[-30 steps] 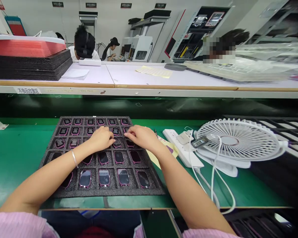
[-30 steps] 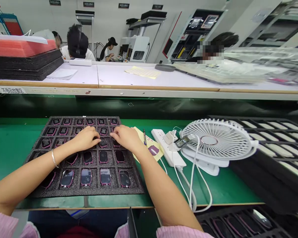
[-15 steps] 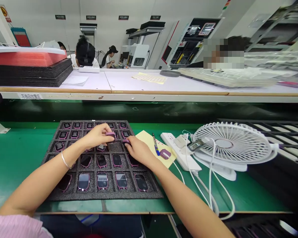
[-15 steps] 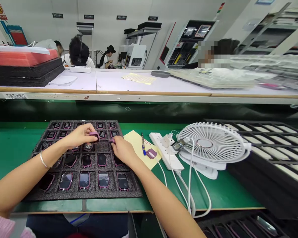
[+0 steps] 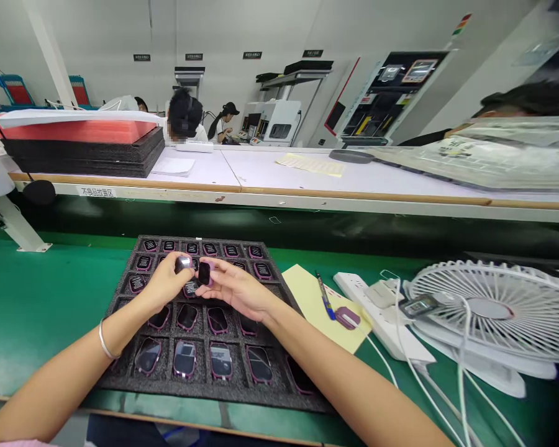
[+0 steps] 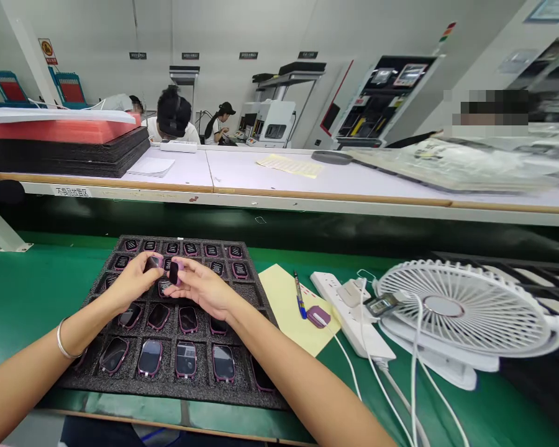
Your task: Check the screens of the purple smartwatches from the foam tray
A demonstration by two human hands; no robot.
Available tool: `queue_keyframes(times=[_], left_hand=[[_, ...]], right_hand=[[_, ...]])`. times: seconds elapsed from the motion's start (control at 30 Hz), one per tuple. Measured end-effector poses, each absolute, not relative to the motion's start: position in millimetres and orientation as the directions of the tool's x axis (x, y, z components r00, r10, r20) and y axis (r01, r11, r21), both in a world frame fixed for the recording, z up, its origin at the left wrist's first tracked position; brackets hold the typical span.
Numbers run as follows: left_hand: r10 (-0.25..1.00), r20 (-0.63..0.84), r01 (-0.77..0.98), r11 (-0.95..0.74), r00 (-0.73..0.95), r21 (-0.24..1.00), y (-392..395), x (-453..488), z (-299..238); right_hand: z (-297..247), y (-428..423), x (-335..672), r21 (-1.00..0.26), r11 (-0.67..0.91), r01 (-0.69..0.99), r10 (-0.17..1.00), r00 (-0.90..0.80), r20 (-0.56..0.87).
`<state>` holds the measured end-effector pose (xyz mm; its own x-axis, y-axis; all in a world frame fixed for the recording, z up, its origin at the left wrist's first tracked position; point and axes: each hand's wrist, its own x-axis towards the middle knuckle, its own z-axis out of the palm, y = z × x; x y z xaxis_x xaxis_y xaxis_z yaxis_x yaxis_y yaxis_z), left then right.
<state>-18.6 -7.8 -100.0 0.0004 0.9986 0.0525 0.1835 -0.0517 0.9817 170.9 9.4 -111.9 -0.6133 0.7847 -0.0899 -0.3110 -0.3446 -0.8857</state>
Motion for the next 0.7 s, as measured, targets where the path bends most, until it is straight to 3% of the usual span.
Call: queue_keyframes(times=[0.33,0.7], left_hand=[[0.988,0.153,0.355,-0.147,0.009,0.923,-21,-16,-119],[0.992,0.124,0.396,-0.126,0.030,0.910,-35,-13,-113]], right_hand=[[-133,5,184,-0.899,-0.347,-0.266,0.715,-0.696,-0.071],[-129,-7,188,-0.858,-0.422,-0.292,0.706,-0.700,-0.109]])
